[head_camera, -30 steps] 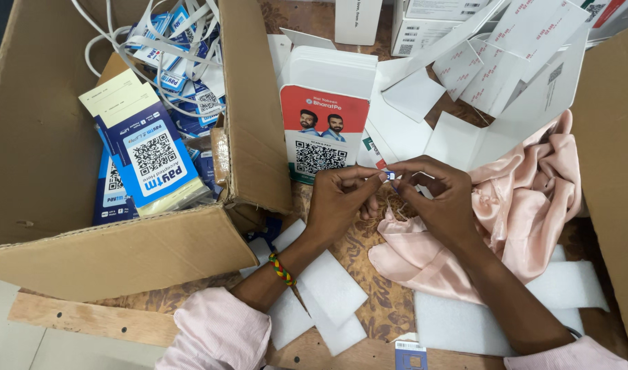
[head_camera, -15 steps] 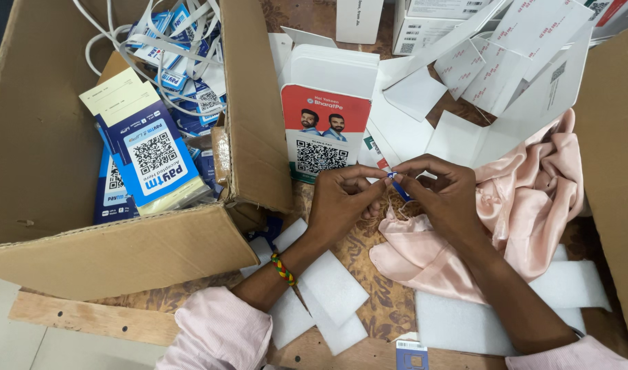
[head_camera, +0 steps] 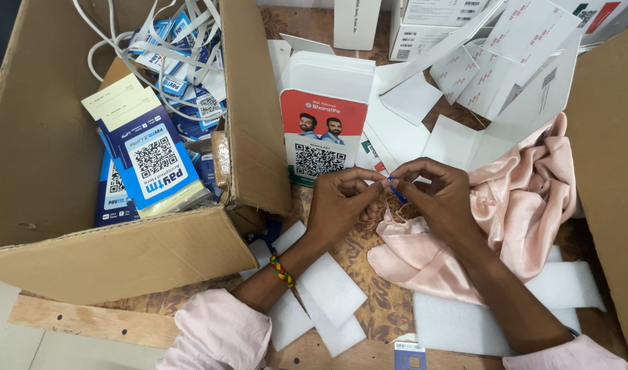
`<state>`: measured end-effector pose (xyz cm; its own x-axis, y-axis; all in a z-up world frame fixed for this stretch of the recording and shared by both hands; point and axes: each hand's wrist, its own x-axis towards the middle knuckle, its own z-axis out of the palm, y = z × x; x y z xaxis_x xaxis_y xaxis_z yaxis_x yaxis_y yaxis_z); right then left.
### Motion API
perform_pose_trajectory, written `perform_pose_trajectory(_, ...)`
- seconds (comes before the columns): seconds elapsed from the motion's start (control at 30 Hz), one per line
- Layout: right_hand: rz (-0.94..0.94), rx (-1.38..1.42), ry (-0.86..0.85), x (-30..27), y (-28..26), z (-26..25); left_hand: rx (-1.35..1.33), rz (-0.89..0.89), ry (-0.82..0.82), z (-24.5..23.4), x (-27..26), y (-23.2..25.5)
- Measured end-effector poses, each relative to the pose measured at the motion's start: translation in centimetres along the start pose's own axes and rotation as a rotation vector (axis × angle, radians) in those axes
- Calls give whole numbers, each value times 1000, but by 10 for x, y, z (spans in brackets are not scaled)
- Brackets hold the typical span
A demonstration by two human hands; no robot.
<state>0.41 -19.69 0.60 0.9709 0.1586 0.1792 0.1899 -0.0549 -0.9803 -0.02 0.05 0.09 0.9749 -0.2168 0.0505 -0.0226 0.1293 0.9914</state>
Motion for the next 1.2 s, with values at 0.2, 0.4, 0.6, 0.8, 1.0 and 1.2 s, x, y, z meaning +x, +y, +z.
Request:
perform_pose_trajectory(0.2, 19, -8, -23, -1, -9, 4, -70, 11, -64, -2, 1, 0)
perform_pose_trajectory(0.4, 58, 54, -13, 0, -13, 4, -79, 63, -48, 0, 0, -2)
perform_pose_trajectory(0.6, -2, 6, -9, -2, -5, 3, -13, 53, -34, 1, -4, 3)
perform_pose_trajectory(0.8, 16, 30, 13, 0, 1, 1, 6, 46, -17, 2, -3, 6)
perform_pose_trajectory(1.0, 4, 14, 8, -1, -2, 1, 7, 72, -22, 2, -6, 6)
perform_pose_trajectory(1.2, 12, 16, 21, 0, 2, 0, 1, 62, -20, 1, -6, 5)
